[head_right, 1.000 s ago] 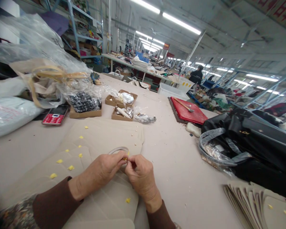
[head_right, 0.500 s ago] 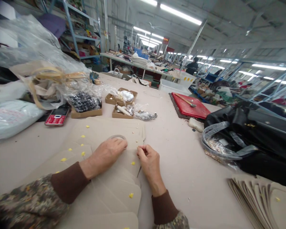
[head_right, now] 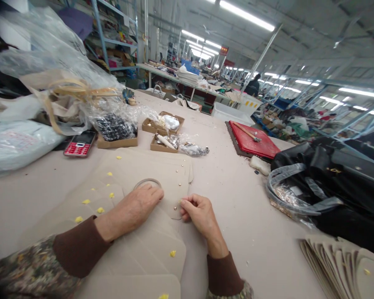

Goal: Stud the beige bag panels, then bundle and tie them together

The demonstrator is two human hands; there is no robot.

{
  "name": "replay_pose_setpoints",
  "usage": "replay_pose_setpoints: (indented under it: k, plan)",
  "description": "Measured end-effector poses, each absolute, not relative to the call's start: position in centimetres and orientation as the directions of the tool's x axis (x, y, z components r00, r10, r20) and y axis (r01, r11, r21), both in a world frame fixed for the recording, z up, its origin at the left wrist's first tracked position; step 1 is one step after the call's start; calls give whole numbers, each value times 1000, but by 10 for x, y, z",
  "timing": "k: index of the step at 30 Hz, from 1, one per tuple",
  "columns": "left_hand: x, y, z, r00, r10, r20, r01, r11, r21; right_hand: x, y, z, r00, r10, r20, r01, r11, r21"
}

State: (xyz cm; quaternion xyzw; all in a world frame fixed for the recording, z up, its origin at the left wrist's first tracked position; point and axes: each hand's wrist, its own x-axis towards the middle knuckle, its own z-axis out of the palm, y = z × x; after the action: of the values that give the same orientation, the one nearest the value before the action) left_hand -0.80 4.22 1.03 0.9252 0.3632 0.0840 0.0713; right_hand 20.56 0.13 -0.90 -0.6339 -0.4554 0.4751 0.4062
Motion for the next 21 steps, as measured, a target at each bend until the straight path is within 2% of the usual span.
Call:
replay_pose_setpoints:
  k: [5,10,13,16,21]
  plan:
    - [-12,46,9,749,653,114,629,-755,188,196,-12,-4,110,964,-243,375,-267,-888]
    - [-14,45,6,751,645,142,619,-762,188,188,-13,-3,84,992,-94,615,-126,-779]
    - [-14,45,5,744,651,150,625,-758,189,185,-11,-2,53,999,12,704,-29,-709]
    - [-13,44,6,745,654,136,627,-755,194,182,-9,-4,51,998,20,724,-23,-689]
    - [-13,44,8,738,659,141,637,-751,175,186,-13,-9,162,986,-50,662,-146,-735]
